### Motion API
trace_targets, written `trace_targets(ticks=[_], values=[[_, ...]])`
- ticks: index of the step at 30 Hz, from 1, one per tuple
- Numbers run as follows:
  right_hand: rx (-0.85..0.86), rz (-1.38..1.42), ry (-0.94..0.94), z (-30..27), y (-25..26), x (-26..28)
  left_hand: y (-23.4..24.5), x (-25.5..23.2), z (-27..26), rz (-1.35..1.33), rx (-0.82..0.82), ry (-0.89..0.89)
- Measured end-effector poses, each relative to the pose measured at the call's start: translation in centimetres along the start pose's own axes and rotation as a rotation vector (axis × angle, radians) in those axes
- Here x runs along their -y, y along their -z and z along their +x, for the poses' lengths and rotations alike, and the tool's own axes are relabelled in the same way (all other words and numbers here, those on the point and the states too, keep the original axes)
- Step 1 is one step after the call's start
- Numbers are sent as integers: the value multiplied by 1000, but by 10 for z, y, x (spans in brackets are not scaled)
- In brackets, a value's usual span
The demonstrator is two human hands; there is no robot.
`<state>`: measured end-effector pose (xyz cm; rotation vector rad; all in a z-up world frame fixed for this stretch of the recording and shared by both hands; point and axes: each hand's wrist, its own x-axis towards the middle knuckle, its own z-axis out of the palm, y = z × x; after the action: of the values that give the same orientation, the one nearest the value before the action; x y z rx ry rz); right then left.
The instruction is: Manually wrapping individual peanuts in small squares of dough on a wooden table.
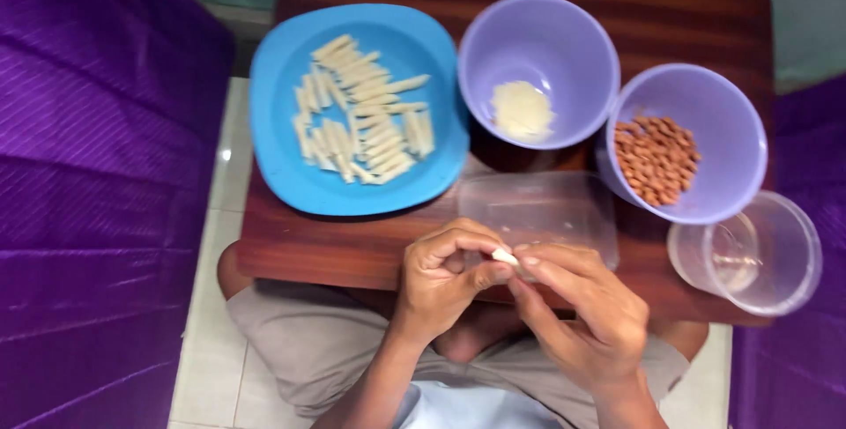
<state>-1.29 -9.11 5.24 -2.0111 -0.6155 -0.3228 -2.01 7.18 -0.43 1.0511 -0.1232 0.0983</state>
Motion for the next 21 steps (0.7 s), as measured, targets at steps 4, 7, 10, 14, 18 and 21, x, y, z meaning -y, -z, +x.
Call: trace_targets(ticks=[4,7,10,14,18,21], values=[[73,9,86,25,-30,10,26,-16,-7,-23,-106,-13],[147,3,117,48,-49,17,49,-24,-13,-15,-176,-16],[249,-53,119,77,-66,21,73,-38,-14,14,-413,-88],[365,-208,283,107,-88,7,97,-49,-4,275,-464,-258],[347,-286,408,122,-95,10,105,-47,0,396,-480,-336],[277,-280,366,113,-84,12,105,-47,-1,392,-478,-329]])
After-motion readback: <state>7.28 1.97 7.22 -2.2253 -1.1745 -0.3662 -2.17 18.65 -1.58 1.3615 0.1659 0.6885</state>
